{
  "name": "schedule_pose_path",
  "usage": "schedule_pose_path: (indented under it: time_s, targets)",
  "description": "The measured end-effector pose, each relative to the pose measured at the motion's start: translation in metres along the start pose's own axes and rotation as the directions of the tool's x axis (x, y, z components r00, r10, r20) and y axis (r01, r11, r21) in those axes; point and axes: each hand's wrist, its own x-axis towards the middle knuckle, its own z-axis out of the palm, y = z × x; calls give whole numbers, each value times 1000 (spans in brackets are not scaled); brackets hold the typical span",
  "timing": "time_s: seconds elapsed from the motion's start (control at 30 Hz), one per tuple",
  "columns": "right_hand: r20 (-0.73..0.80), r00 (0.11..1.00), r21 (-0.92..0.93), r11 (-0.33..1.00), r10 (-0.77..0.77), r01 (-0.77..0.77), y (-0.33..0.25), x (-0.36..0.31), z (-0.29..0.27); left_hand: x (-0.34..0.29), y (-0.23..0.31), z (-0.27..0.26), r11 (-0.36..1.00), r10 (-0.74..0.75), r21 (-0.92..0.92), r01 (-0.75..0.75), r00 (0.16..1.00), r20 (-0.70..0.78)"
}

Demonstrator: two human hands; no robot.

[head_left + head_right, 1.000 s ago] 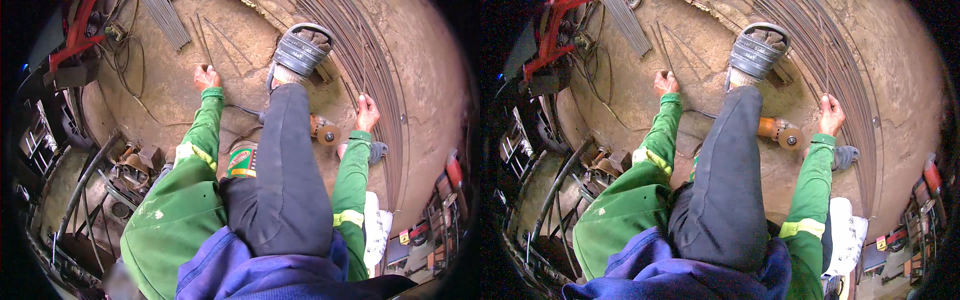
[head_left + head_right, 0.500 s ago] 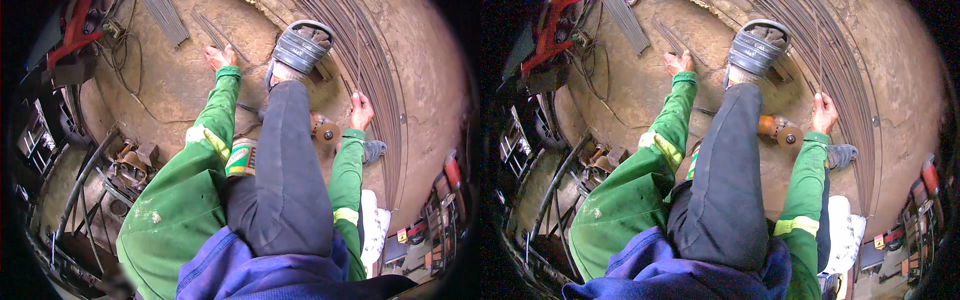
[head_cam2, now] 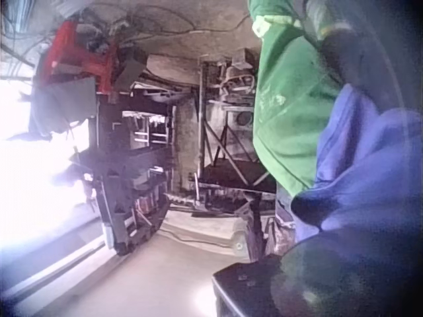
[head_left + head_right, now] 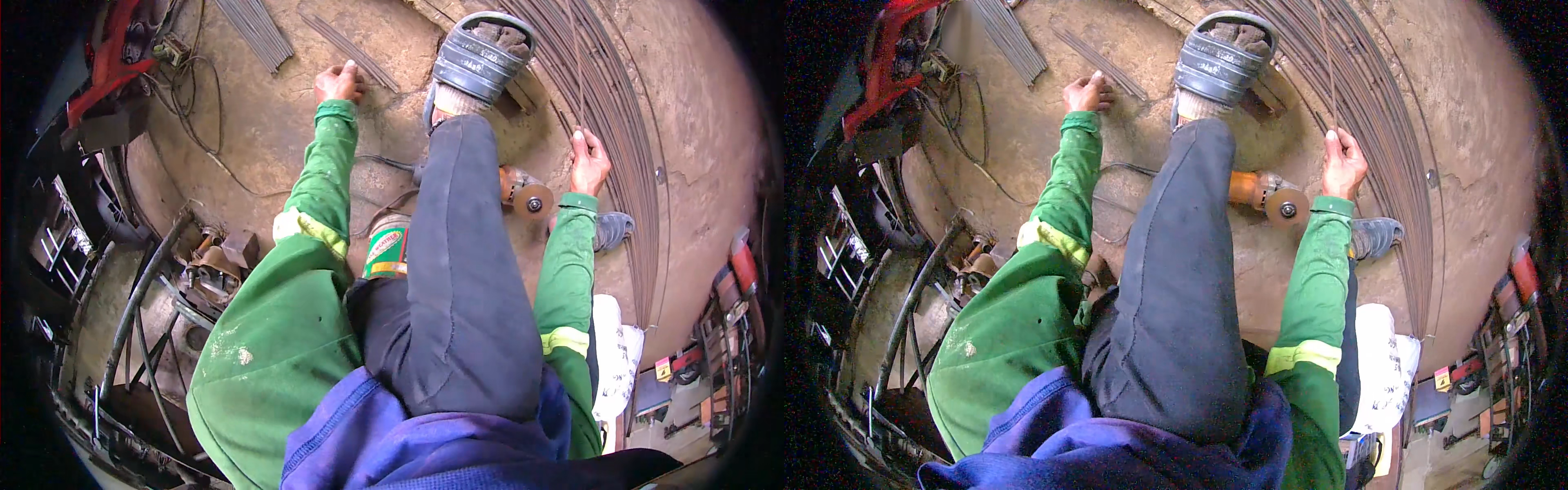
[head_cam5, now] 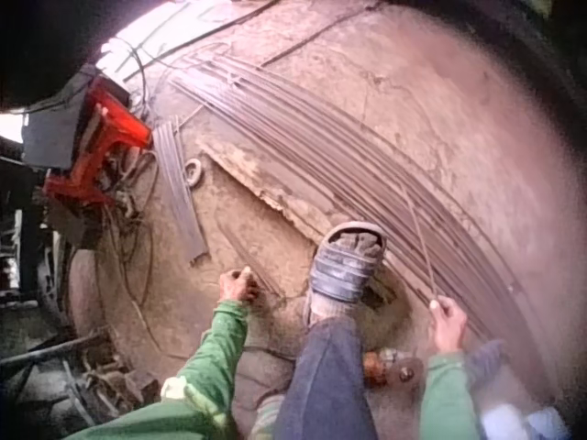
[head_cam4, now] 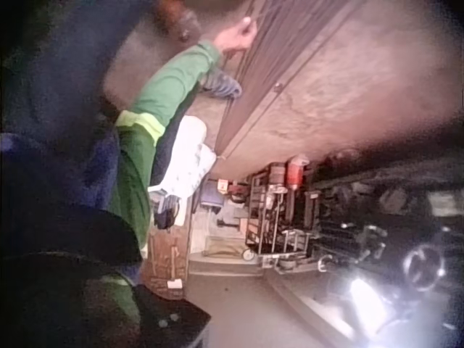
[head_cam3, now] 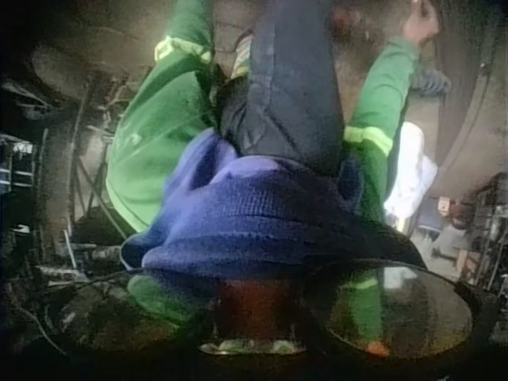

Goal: The person uses an angle grinder to cut through several metal rods while holding them against a wooden block on the floor.

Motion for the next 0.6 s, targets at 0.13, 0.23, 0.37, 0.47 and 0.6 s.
schedule_pose_path:
  time_s: [0.13,0.23,0.37,0.47,0.6]
  targets:
    - [-18,1000,-57,998,-5,4,0,-2,-3,-8,15,4,995,-83,-49,90,988,131]
    - [-25,998,-96,994,-59,56,6,-2,-3,-9,10,16,948,91,309,-70,994,-55]
    - [-2,1000,-25,1000,5,-5,5,-2,-4,-6,-4,21,895,138,443,-60,979,-148]
    - [-15,1000,-28,1000,-1,0,1,-4,-3,-9,-6,24,872,130,489,-30,976,-173]
    - [-9,1000,-43,999,-2,2,2,-5,-2,-19,-3,22,811,201,582,-61,963,-179]
